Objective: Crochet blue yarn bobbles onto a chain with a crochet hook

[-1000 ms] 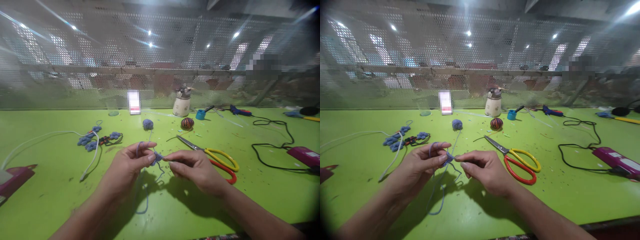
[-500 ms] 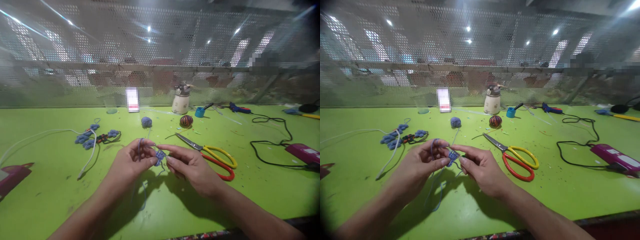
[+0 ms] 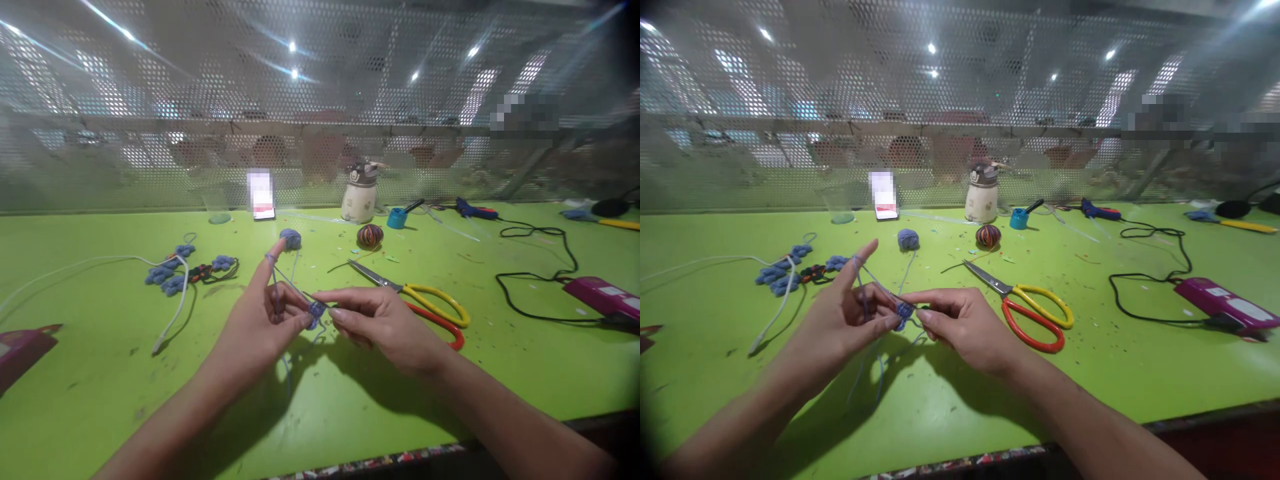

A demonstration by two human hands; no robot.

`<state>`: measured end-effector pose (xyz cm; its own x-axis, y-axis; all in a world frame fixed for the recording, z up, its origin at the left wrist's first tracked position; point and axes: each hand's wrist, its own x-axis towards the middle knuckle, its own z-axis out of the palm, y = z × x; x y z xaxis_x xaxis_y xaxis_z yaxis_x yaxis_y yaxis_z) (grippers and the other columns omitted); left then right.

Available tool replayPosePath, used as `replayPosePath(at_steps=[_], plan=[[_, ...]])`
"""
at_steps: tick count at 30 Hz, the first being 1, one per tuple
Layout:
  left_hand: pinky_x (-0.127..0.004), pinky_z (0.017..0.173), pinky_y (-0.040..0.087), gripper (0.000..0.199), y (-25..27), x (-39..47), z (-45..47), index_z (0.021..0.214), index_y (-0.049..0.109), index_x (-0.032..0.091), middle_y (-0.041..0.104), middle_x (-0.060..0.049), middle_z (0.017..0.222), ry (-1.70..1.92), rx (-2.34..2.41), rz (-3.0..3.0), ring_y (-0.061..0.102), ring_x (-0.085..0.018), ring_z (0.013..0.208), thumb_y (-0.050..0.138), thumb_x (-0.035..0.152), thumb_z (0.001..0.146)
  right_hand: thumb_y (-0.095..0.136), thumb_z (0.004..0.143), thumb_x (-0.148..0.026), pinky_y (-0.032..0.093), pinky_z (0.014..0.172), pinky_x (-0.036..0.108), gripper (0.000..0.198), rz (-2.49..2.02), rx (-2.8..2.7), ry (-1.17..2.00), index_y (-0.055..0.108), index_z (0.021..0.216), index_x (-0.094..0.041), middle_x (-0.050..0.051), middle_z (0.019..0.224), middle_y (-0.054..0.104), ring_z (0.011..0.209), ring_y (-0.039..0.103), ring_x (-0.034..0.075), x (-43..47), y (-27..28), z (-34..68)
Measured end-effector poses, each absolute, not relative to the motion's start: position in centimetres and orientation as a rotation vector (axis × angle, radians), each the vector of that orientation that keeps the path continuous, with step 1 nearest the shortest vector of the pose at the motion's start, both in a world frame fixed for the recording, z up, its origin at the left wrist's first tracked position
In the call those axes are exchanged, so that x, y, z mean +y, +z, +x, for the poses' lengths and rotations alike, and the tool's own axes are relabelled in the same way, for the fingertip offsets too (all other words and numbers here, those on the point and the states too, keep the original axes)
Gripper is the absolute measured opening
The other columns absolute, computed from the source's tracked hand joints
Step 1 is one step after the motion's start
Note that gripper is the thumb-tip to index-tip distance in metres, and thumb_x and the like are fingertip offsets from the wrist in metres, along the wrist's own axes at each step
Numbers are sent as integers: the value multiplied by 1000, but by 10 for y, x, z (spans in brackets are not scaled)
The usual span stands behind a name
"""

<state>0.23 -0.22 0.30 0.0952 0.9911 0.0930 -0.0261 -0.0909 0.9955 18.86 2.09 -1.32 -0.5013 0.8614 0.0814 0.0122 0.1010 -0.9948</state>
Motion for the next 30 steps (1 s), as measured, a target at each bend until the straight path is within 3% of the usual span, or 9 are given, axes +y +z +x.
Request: replayPosePath(at_steps=[5, 9, 11, 14, 19, 24, 30], plan=[[-30, 68, 45, 80, -7, -6, 5, 149, 36, 29, 66, -1, 72, 1212, 1313, 1712, 58, -19, 65, 68, 13, 78, 68, 79, -18, 29, 48, 23, 23, -974, -1612, 1471, 77, 100, -16, -3, 56, 49, 53, 37, 9, 23, -15, 184], [-31, 72, 40, 57, -10, -15, 10, 130, 61, 28, 69, -4, 78, 1360, 1395, 1853, 54, -21, 69, 70, 12, 76, 70, 79, -23, 23, 43, 21, 34, -974, -1325, 1629, 72, 111, -15, -6, 54, 48, 45, 34, 6, 21, -21, 175], [-31, 74, 40, 53, -9, -18, 14, 123, 66, 27, 69, -4, 79, 1425, 1390, 1798, 54, -22, 70, 73, 12, 72, 71, 79, -25, 24, 42, 20, 39, -904, -1219, 1689, 69, 117, -15, -5, 57, 52, 44, 36, 5, 18, -23, 171], [-32, 79, 42, 59, -5, -16, 17, 130, 59, 27, 69, -2, 77, 1520, 1403, 1656, 58, -21, 72, 74, 15, 74, 73, 79, -26, 23, 41, 19, 44, -815, -1117, 1731, 66, 121, -17, -5, 58, 53, 43, 36, 4, 15, -23, 170], [-31, 79, 48, 90, -2, -3, 14, 147, 34, 21, 69, 3, 71, 1440, 1105, 1198, 64, -17, 74, 78, 13, 69, 72, 79, -26, 21, 41, 19, 44, -702, -1063, 1781, 65, 123, -21, -6, 58, 51, 43, 33, 4, 13, -21, 172], [-23, 66, 46, 87, -4, 6, 2, 141, 40, 13, 71, 0, 73, 1252, 926, 841, 63, -12, 65, 82, 6, 64, 72, 79, -27, 21, 43, 20, 43, -678, -1119, 1742, 67, 121, -21, -6, 56, 49, 45, 31, 5, 14, -22, 172], [-20, 58, 42, 82, 1, 8, -5, 138, 43, 12, 69, 0, 69, 1201, 890, 826, 59, -9, 59, 81, 4, 65, 69, 82, -28, 19, 44, 21, 38, -746, -1260, 1619, 69, 119, -19, -5, 59, 47, 47, 31, 6, 14, -23, 175]])
